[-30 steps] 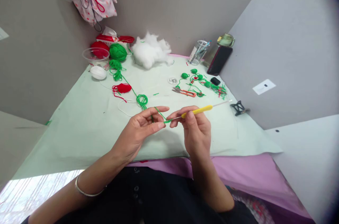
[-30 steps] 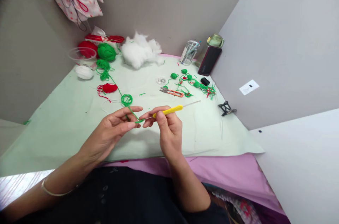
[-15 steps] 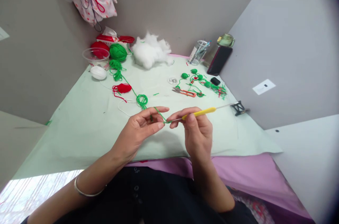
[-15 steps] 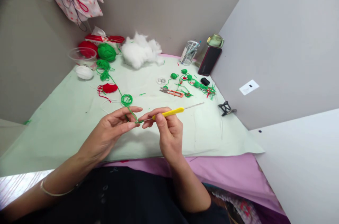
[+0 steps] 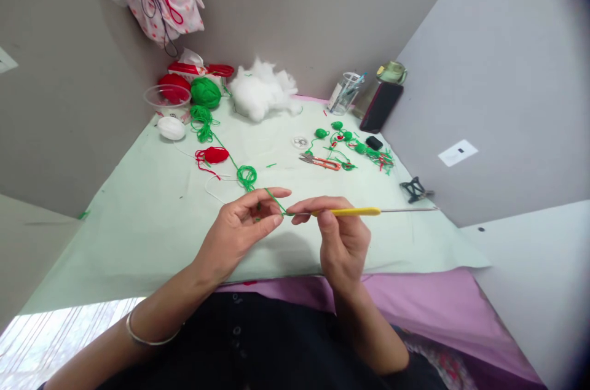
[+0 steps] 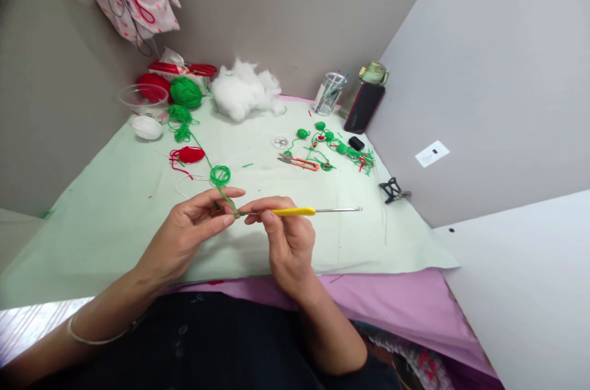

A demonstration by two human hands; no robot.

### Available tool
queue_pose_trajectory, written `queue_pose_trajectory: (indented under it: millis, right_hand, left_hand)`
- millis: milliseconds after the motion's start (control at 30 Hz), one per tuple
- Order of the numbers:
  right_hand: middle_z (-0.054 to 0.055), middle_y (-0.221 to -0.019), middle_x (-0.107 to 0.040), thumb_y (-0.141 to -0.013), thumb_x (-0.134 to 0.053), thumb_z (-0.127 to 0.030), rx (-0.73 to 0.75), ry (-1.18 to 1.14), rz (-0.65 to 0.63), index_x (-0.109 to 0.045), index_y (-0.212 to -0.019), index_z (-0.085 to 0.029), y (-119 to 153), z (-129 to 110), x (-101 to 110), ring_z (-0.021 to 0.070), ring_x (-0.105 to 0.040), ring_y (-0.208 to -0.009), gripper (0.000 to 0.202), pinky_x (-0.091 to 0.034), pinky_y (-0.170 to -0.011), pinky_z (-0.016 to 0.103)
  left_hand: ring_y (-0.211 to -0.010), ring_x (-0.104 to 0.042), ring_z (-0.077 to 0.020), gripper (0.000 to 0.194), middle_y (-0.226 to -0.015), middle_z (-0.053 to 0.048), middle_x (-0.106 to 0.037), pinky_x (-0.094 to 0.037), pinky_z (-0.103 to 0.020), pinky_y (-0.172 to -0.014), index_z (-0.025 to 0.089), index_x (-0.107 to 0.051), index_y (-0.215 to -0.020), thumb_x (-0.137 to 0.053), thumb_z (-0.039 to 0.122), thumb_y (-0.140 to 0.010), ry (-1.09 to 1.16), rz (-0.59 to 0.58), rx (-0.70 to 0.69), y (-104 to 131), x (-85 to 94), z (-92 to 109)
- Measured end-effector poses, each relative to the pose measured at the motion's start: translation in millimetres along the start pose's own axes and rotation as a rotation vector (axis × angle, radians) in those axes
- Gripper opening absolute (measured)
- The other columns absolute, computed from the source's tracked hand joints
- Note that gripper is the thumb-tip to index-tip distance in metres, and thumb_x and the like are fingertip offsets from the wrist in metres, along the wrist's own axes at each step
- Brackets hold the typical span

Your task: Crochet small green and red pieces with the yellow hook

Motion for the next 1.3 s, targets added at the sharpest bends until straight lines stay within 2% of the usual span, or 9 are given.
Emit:
queue_pose_trajectory:
  millis: [233, 467, 633, 800, 867, 933, 1067, 1200, 1300]
  right_hand:
    - [0.001, -0.099, -0.077, -0.106, -0.05, -0.017, 0.046, 0.082, -0.057, -0.072, -0.11, -0.026, 2.2, -0.9, -2.7, 0.0119, -0.072, -0.081, 0.024, -0.058, -0.076, 0.028]
    - [0.01, -0.105, -0.079, -0.102, -0.053, -0.011, 0.366, 0.273, -0.085, -0.069, -0.116, -0.021, 10.2, -15.7, -15.1, 0.0191, -0.075, -0.098, 0.024, -0.062, -0.082, 0.034]
    - [0.01, -0.103, -0.079, -0.102, -0.053, -0.011, 0.409, 0.296, -0.045, -0.069, -0.12, -0.023, 12.4, -19.6, -19.5, 0.0199, -0.076, -0.095, 0.027, -0.065, -0.077, 0.034]
    - [0.01, -0.115, -0.075, -0.095, -0.065, -0.008, 0.551, 0.596, 0.002, -0.07, -0.129, -0.03, 18.9, -24.7, -27.7, 0.022, -0.074, -0.101, 0.041, -0.065, -0.077, 0.036]
    - [0.01, -0.113, -0.075, -0.096, -0.063, -0.008, 0.507, 0.496, 0.032, -0.072, -0.127, -0.03, 16.8, -23.8, -21.5, 0.0212, -0.072, -0.099, 0.039, -0.064, -0.077, 0.036]
    - [0.007, -0.102, -0.074, -0.099, -0.057, -0.009, 0.359, 0.279, 0.064, -0.074, -0.119, -0.027, 10.4, -18.3, -11.1, 0.0185, -0.07, -0.09, 0.032, -0.061, -0.074, 0.034]
    - [0.002, -0.088, -0.07, -0.103, -0.053, -0.016, 0.114, -0.086, 0.1, -0.075, -0.105, -0.026, -0.5, -7.8, -2.8, 0.0139, -0.064, -0.075, 0.024, -0.055, -0.067, 0.03]
    - [0.004, -0.097, -0.076, -0.102, -0.059, -0.02, 0.062, -0.107, 0.063, -0.078, -0.102, -0.026, -6.5, -5.6, -10.0, 0.0155, -0.068, -0.084, 0.02, -0.057, -0.073, 0.031]
    - [0.003, -0.094, -0.077, -0.102, -0.059, -0.02, 0.05, -0.083, 0.09, -0.079, -0.103, -0.027, -6.6, -4.0, -9.1, 0.0153, -0.069, -0.079, 0.021, -0.059, -0.07, 0.031]
  left_hand:
    - [-0.081, -0.061, -0.0122, 0.027, -0.082, 0.002, -0.065, -0.049, -0.024, -0.082, 0.031, -0.081, -0.115, -0.08, 0.029, -0.087, -0.045, 0.031, 0.026, 3.0, 3.2, -1.0]
    - [-0.084, -0.062, -0.0148, 0.034, -0.081, 0.002, -0.065, -0.051, -0.028, -0.091, 0.028, -0.078, -0.118, -0.082, 0.032, -0.085, -0.018, 0.119, -0.014, 3.3, 3.6, 4.5]
    - [-0.083, -0.061, -0.0137, 0.041, -0.081, 0.003, -0.064, -0.05, -0.027, -0.092, 0.03, -0.077, -0.124, -0.084, 0.035, -0.084, 0.031, 0.15, -0.02, 5.4, 4.1, 3.2]
    - [-0.085, -0.062, -0.0133, 0.052, -0.084, 0.001, -0.064, -0.051, -0.024, -0.086, 0.027, -0.076, -0.127, -0.09, 0.038, -0.078, 0.324, 0.124, 0.153, 7.3, -4.8, -8.7]
    - [-0.084, -0.062, -0.0132, 0.05, -0.085, 0.0, -0.064, -0.052, -0.025, -0.086, 0.023, -0.079, -0.122, -0.092, 0.036, -0.075, 0.456, 0.084, 0.262, 8.0, -10.1, -12.8]
    - [-0.083, -0.062, -0.0123, 0.046, -0.087, -0.001, -0.065, -0.053, -0.025, -0.088, 0.021, -0.081, -0.117, -0.092, 0.031, -0.074, 0.505, 0.067, 0.304, 8.0, -11.6, -12.6]
    - [-0.086, -0.063, -0.0131, 0.041, -0.085, 0.001, -0.063, -0.05, -0.025, -0.09, 0.025, -0.082, -0.117, -0.09, 0.03, -0.077, 0.41, 0.097, 0.206, 6.9, -9.8, -5.8]
    - [-0.09, -0.061, -0.014, 0.04, -0.083, 0.002, -0.061, -0.047, -0.028, -0.095, 0.029, -0.081, -0.119, -0.088, 0.032, -0.08, 0.307, 0.063, 0.12, 6.4, -15.2, -3.5]
    - [-0.094, -0.061, -0.0158, 0.034, -0.086, 0.001, -0.064, -0.044, -0.031, -0.099, 0.028, -0.082, -0.115, -0.086, 0.035, -0.082, 0.255, 0.069, 0.11, 4.8, -12.3, -4.1]
Point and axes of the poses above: each hand's wrist, its own y-axis away from the middle knuckle, its own x-axis out of the back of the hand, z = x × y, the point moved 7 cm from there along -y, towards the middle knuckle
